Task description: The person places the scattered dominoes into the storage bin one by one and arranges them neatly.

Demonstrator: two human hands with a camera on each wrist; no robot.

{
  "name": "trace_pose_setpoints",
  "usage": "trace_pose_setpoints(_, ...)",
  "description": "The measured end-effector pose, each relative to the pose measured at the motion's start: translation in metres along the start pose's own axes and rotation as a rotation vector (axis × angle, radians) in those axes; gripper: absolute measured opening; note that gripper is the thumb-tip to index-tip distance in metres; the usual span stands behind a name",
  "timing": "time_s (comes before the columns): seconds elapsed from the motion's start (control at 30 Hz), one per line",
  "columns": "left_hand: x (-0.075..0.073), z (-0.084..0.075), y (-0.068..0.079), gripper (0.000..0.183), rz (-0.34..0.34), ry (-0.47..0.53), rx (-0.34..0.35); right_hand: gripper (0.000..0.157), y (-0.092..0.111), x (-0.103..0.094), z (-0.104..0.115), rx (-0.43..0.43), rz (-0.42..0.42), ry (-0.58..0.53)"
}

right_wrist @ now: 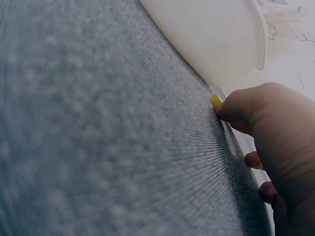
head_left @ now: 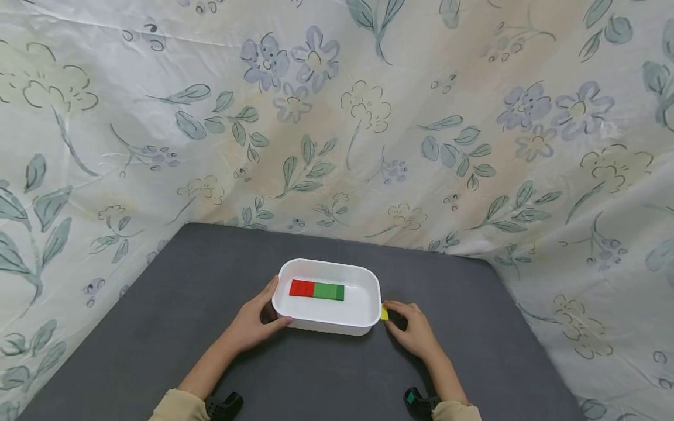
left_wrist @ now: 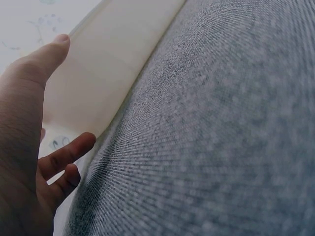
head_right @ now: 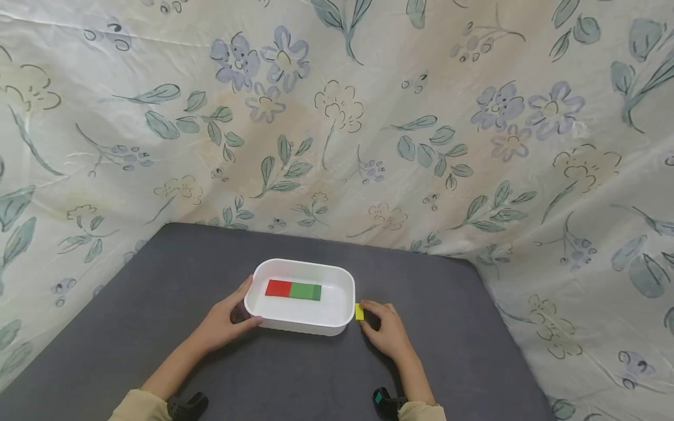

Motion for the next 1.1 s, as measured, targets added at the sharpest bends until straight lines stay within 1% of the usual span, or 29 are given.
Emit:
trace_pose_setpoints(0.3, 0.001, -0.002, 0.003, 0.107, -0.004, -0.002, -0.009, 0.038, 0.001, -0.001, 0.001, -0.006, -0.025, -0.007)
trace_pose_setpoints(0.67, 0.001, -0.004, 0.006, 0.106, -0.008, -0.004, -0.001, 0.034, 0.006, -0.002, -0.002, 0.005, -0.064, 0.009)
trace_pose_setpoints(0.9, -0.001, -0.002, 0.009, 0.107, 0.000, -0.008, 0.005, 0.035, 0.011, -0.005, 0.005, 0.016, -0.112, 0.025)
trace_pose_setpoints(1.1, -0.003, 0.000, 0.012, 0.107, 0.002, -0.003, 0.011, 0.035, 0.016, -0.010, 0.014, 0.015, -0.177, 0.027)
Point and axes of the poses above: each hand's wrist, its own y-axis away from the middle knuckle, its own x-axis out of the palm, z = x × y, the point moved 4 cm from there along -y, towards the middle knuckle, and after that the axes turned 14 degrees about -y, right-handed, at the moved point
